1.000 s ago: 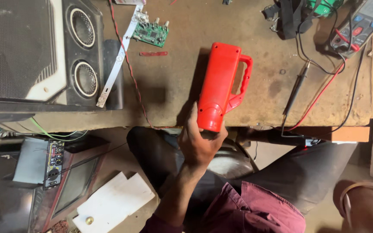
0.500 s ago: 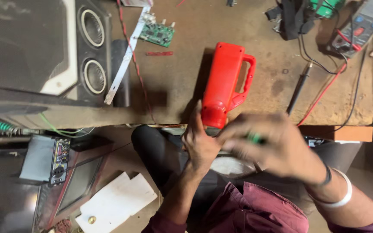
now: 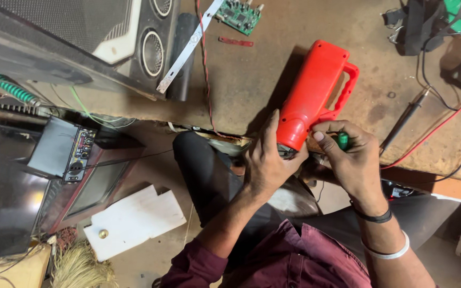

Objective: The person uses a green screwdriver to remove screws from a red plastic housing, then opens the casing to reveal internal components. The person continues to manipulate the housing and tools on a cluttered workbench.

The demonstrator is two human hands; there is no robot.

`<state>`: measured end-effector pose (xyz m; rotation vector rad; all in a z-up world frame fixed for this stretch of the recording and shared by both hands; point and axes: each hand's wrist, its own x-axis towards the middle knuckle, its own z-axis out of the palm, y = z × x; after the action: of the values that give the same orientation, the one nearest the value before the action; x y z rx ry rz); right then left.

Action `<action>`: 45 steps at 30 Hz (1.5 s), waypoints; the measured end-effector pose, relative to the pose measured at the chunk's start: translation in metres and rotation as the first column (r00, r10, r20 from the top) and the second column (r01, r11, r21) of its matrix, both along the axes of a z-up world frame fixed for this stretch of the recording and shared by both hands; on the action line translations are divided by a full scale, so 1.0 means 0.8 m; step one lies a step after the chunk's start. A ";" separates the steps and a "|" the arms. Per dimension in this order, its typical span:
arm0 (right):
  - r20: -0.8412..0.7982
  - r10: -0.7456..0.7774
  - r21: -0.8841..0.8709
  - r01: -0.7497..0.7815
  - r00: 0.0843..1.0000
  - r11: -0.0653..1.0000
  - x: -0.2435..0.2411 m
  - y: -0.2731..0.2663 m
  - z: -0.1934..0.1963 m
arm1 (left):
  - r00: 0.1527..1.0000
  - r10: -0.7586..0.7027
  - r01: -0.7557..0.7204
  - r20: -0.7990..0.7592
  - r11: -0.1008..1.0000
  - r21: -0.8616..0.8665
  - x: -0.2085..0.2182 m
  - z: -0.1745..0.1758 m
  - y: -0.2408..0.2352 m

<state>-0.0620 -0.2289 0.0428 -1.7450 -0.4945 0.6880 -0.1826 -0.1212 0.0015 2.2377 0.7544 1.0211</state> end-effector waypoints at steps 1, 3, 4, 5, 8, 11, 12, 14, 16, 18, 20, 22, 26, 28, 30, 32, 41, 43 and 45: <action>-0.017 -0.002 -0.006 0.002 1.000 1.000 -0.002 0.002 0.004 | 1.000 0.002 -0.002 0.003 1.000 0.001 -0.001 0.000 -0.001; -0.062 -0.011 -0.027 0.009 0.998 1.000 -0.005 0.005 0.012 | 1.000 -0.005 0.005 -0.002 1.000 -0.003 -0.002 -0.001 -0.001; -0.081 -0.017 -0.034 0.015 0.997 0.999 -0.006 0.007 0.016 | 1.000 -0.014 0.014 -0.010 1.000 -0.005 -0.002 -0.002 0.000; -0.145 -0.032 -0.050 0.025 0.989 0.998 -0.006 0.008 0.020 | 1.000 -0.022 0.022 -0.017 1.000 -0.007 -0.001 -0.002 0.001; -0.246 -0.070 -0.097 0.047 0.967 0.994 -0.010 0.011 0.024 | 1.000 -0.028 0.028 -0.001 1.000 -0.009 -0.003 -0.004 0.002; 0.016 -0.035 -0.074 0.036 0.999 0.997 -0.011 0.015 0.017 | 0.999 -0.049 0.049 -0.003 0.999 -0.006 -0.003 -0.004 0.005; 0.221 0.002 -0.042 0.008 0.975 0.999 -0.011 0.014 0.013 | 0.999 -0.041 0.041 -0.003 0.999 -0.005 -0.003 -0.004 0.004; 0.418 0.026 -0.007 -0.026 0.908 1.000 -0.010 0.011 0.003 | 1.000 -0.028 0.028 -0.002 1.000 -0.003 -0.002 -0.005 0.003; 0.418 0.015 0.013 -0.023 0.908 1.000 -0.009 0.008 -0.008 | 0.999 -0.032 0.032 -0.001 0.999 -0.009 -0.002 -0.005 0.003; 0.515 0.009 0.019 -0.022 0.857 1.000 -0.008 0.006 -0.016 | 1.000 -0.030 0.030 0.001 0.999 -0.012 -0.002 -0.006 0.003; 0.583 -0.012 0.028 -0.006 0.812 1.000 -0.010 0.007 -0.022 | 1.000 -0.026 0.026 0.005 1.000 -0.016 -0.002 -0.007 0.002; 0.626 -0.046 0.042 0.025 0.779 0.999 -0.017 0.008 -0.024 | 0.999 -0.032 0.033 0.014 0.999 -0.016 -0.002 -0.009 0.002; 0.740 -0.098 0.081 0.056 0.665 0.995 -0.054 0.011 -0.025 | 0.999 -0.032 0.033 0.021 0.998 -0.061 -0.004 -0.011 0.002; 0.681 -0.119 0.097 0.071 0.722 0.993 -0.074 0.009 -0.028 | 0.998 -0.059 0.060 0.017 0.996 -0.067 -0.006 -0.011 0.005; 0.708 -0.077 0.059 0.050 0.702 0.997 -0.072 0.001 -0.036 | 0.998 -0.066 0.066 0.013 0.995 -0.068 -0.005 -0.011 0.004; 0.533 -0.141 0.094 0.107 0.835 0.990 -0.066 -0.012 -0.047 | 0.999 -0.045 0.045 0.008 0.997 -0.065 -0.004 -0.012 0.001; -0.481 -0.183 0.416 0.407 0.857 0.813 -0.025 -0.071 -0.049 | 0.999 -0.052 0.053 -0.011 0.998 0.031 -0.002 0.001 -0.001; -0.389 -0.153 0.375 0.308 0.908 0.874 -0.018 -0.079 -0.039 | 0.997 -0.072 0.072 -0.023 0.996 0.045 -0.001 0.006 -0.001; -0.394 -0.091 0.353 0.242 0.915 0.904 -0.007 -0.080 -0.027 | 0.996 -0.087 0.088 -0.032 0.995 0.041 0.004 0.012 0.001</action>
<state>-0.0678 -0.2931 0.0216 -1.2214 -0.1956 0.7151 -0.1798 -0.1208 0.0110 2.3060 0.6473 0.9715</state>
